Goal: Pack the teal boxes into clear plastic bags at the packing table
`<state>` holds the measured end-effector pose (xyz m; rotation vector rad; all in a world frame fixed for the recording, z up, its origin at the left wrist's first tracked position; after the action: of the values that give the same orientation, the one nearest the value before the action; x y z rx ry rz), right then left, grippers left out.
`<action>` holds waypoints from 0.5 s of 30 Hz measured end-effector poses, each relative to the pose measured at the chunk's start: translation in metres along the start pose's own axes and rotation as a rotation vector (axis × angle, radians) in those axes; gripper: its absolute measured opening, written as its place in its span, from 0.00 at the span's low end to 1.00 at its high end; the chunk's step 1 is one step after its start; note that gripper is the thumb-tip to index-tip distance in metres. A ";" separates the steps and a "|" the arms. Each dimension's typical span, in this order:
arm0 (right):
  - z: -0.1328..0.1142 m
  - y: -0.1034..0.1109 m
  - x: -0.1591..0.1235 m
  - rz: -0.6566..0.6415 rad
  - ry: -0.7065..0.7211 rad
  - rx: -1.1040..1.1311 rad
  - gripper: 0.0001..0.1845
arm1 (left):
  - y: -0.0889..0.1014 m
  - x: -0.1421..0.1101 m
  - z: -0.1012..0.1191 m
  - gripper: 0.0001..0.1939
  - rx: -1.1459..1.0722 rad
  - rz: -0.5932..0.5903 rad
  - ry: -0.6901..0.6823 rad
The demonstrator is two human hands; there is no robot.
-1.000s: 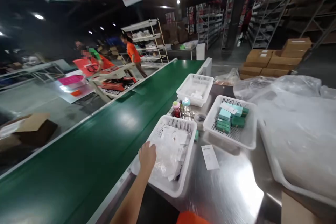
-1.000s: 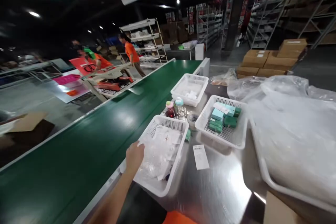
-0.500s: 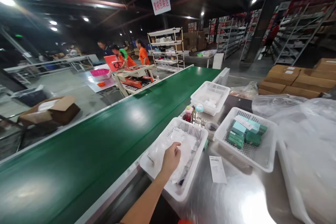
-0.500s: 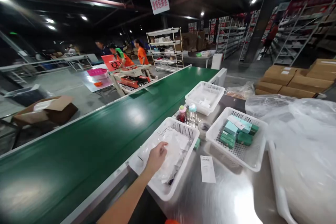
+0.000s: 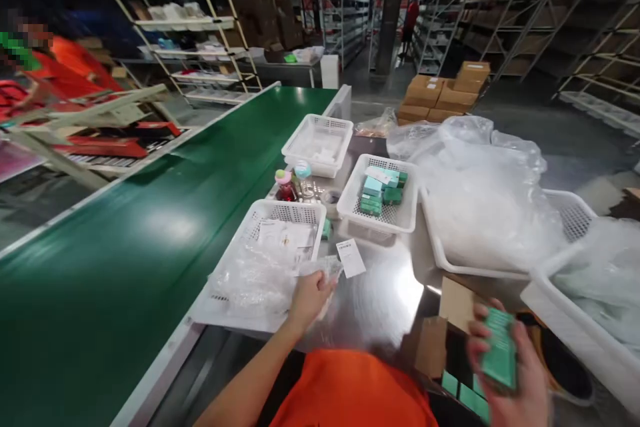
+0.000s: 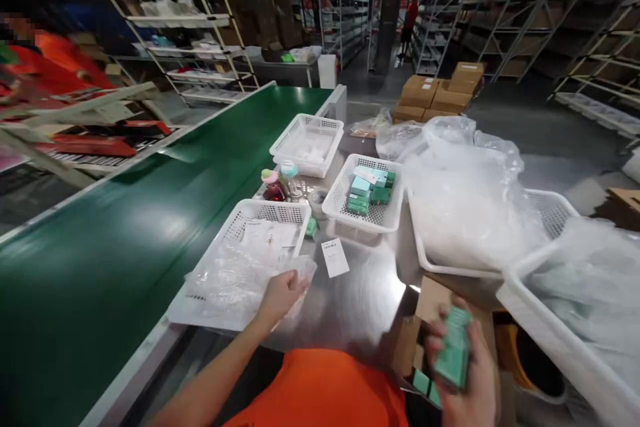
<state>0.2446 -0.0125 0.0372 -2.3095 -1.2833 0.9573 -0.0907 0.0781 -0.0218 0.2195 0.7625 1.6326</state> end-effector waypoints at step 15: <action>0.165 -0.050 0.008 -0.587 0.052 -0.897 0.28 | -0.074 -0.022 -0.017 0.11 -0.105 -0.271 -0.013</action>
<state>0.1025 0.0158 -0.0560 -2.1802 -2.5291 0.1008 -0.0346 0.0531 -0.0723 0.0485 0.6635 1.4076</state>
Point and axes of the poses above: each hand's wrist, its own x-axis towards the middle knuckle, its own y-axis out of the back of the hand, z = x × y, the point moved 6 cm from there along x, towards the middle knuckle, and after that the axes turned 8 degrees about y, right-handed, at the moved point
